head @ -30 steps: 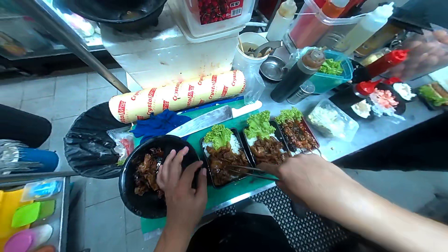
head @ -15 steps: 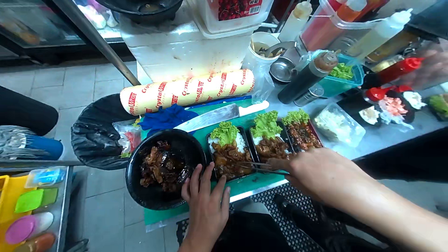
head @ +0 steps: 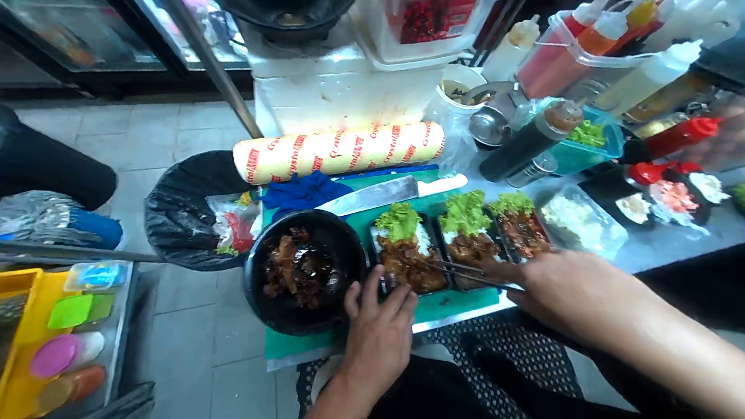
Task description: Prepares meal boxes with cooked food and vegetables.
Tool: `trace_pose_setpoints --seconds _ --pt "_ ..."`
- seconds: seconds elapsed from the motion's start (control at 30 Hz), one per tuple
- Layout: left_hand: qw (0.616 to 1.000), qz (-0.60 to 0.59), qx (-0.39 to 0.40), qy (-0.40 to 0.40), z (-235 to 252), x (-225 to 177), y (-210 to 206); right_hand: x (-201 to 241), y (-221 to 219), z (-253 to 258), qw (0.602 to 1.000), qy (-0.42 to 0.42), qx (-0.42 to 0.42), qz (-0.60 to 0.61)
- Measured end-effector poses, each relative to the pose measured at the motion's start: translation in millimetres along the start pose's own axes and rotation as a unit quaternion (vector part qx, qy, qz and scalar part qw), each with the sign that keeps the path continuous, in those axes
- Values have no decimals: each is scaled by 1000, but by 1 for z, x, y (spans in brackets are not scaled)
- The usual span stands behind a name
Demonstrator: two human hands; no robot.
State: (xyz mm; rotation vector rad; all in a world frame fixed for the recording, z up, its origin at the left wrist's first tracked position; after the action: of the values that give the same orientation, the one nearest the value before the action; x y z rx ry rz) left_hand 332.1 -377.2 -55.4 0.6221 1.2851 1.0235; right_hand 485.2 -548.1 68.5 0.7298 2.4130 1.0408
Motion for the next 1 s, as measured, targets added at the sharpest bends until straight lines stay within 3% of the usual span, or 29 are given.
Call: trace_pose_setpoints --seconds 0.1,0.2,0.37,0.47,0.63,0.87,1.0 --pt "1000 -15 -10 -20 -6 9 17 9 8 3 999 -9 -39 15" --pt "994 -59 -91 17 -29 40 45 45 33 3 994 18 -74 84" --pt "966 -76 -196 151 -81 130 94 153 46 62 983 45 50 169" --pt "952 -60 -227 196 -106 170 117 187 33 88 980 65 93 164" --pt "936 -63 -261 229 -127 205 129 182 40 97 977 35 26 207" --pt "937 -102 -235 238 -127 211 119 202 41 129 964 11 14 265" --pt "937 -105 -232 241 -127 213 117 186 29 120 944 29 17 327"
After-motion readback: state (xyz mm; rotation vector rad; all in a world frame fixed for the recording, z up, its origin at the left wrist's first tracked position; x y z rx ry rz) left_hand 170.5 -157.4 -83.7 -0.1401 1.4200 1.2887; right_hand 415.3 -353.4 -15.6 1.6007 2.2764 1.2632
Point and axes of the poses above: each hand's wrist, its own z-axis towards the middle knuckle, its own y-axis out of the back of the hand, x = y × z, the point moved 6 cm from there along z, towards the middle knuckle, and after that the axes turned 8 degrees about y, right-handed, at the moved point
